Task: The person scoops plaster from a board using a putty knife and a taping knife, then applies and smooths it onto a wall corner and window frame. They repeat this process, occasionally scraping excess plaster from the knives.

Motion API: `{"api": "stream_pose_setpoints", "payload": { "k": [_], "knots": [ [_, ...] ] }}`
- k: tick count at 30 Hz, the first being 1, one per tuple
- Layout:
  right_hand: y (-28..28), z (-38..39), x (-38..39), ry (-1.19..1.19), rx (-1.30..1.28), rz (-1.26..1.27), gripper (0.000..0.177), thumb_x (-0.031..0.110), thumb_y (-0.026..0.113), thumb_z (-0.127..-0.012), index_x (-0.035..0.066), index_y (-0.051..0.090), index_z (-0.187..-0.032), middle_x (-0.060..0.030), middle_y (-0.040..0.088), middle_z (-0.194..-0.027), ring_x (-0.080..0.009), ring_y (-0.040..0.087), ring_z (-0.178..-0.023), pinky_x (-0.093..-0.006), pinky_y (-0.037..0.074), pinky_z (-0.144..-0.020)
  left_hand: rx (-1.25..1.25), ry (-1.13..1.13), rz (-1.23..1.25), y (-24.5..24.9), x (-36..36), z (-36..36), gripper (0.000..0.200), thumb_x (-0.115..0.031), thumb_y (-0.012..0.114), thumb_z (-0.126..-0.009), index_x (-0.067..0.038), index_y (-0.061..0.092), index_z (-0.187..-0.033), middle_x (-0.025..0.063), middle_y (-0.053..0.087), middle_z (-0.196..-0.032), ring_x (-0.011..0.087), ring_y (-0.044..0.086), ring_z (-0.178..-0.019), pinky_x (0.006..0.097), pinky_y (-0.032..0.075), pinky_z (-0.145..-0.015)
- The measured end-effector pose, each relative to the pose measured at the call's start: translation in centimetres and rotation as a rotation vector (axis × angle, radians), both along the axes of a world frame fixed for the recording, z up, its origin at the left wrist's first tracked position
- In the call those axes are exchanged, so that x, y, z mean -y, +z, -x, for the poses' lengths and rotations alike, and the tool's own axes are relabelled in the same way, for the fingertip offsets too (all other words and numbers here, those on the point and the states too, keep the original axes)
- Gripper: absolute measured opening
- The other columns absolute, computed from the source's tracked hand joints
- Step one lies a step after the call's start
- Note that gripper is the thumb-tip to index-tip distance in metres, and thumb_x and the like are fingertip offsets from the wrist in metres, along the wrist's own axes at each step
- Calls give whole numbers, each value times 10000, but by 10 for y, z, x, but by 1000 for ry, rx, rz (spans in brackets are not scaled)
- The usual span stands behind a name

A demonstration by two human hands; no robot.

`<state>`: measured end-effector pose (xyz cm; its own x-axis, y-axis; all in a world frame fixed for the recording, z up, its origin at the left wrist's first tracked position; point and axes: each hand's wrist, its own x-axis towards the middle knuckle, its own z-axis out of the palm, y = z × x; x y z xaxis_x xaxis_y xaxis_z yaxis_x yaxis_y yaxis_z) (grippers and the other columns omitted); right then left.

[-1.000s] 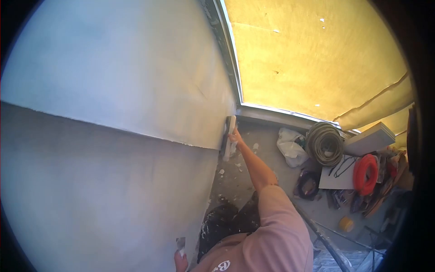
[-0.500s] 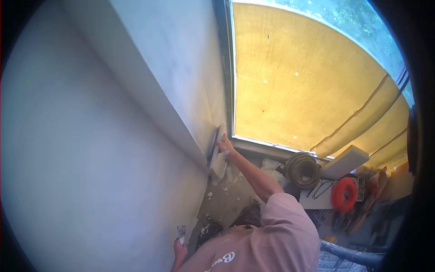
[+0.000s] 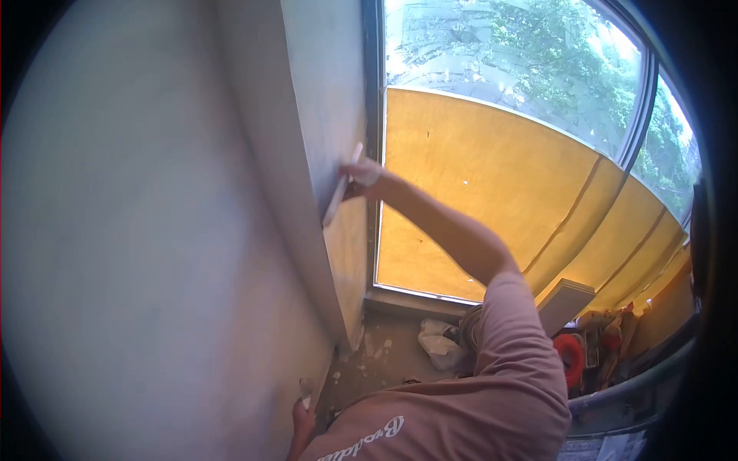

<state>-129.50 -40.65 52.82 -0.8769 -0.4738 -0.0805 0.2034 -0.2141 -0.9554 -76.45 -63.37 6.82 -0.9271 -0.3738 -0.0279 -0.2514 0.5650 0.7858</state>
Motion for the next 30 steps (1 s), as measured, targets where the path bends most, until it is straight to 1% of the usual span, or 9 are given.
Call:
{"api": "stream_pose_setpoints", "payload": {
  "k": [2,6,10,12,17,20,23,25,30],
  "knots": [
    [65,7,-1,52,124,53,420,74,720,-825,-70,456,-1119,-276,432,-1185,-584,602,-957,-682,594,-776,-3,-19,-50,26,-4,17,321,-85,616,-872,42,607,-1167,266,659,-1025,442,640,-986,463,493,-863],
    [193,-29,-5,-36,-3,94,214,-13,679,-853,-62,535,-1003,-218,499,-1019,-467,610,-1028,-691,562,-870,-38,-62,-126,51,-9,45,291,-115,622,-896,35,619,-1145,219,679,-1010,373,666,-942,422,502,-837],
    [249,-47,-49,66,-212,235,217,89,645,-928,-30,597,-1103,-180,564,-1175,-328,624,-1057,-489,541,-1005,155,-176,-372,78,-2,95,252,-140,630,-931,0,629,-1140,113,697,-985,201,662,-833,352,508,-738],
    [238,-57,-105,189,-683,191,288,49,634,-911,-70,567,-1164,-199,591,-1239,-319,596,-1170,-435,515,-1030,87,-240,-576,144,-12,114,215,-122,611,-964,-21,614,-1153,63,693,-973,122,623,-761,292,502,-679],
    [96,-151,-134,-155,-741,179,446,129,609,-968,40,472,-1383,-94,597,-1285,-218,563,-1203,-383,460,-1046,41,-418,-1128,281,-21,154,210,-131,585,-1001,-17,569,-1176,79,688,-968,108,603,-702,259,522,-669],
    [-34,-159,-120,-205,-585,37,517,155,595,-981,42,401,-1446,-85,577,-1318,-200,537,-1216,-373,435,-1048,24,-474,-988,311,-25,154,217,-148,585,-1005,-15,566,-1175,89,694,-988,101,601,-695,252,518,-656],
    [-153,-127,-88,-185,-103,-89,505,107,603,-936,27,441,-1408,-113,591,-1272,-226,568,-1153,-390,485,-962,56,-385,-925,299,-22,143,205,-159,600,-999,-8,595,-1137,78,703,-966,93,596,-683,246,505,-627],
    [-228,-82,-69,-123,-83,-157,471,159,645,-880,-16,493,-1291,-132,658,-1035,-269,675,-934,-394,567,-695,118,-330,-897,280,-14,131,202,-162,606,-997,-4,607,-1122,71,706,-947,91,594,-682,246,499,-618],
    [-333,-42,-46,-39,50,-341,436,185,685,-837,26,521,-1208,-144,670,-916,-307,697,-879,-426,577,-626,263,-261,-813,226,7,66,178,-148,620,-985,-23,611,-1112,72,711,-935,98,610,-692,244,509,-615]
  ]
}}
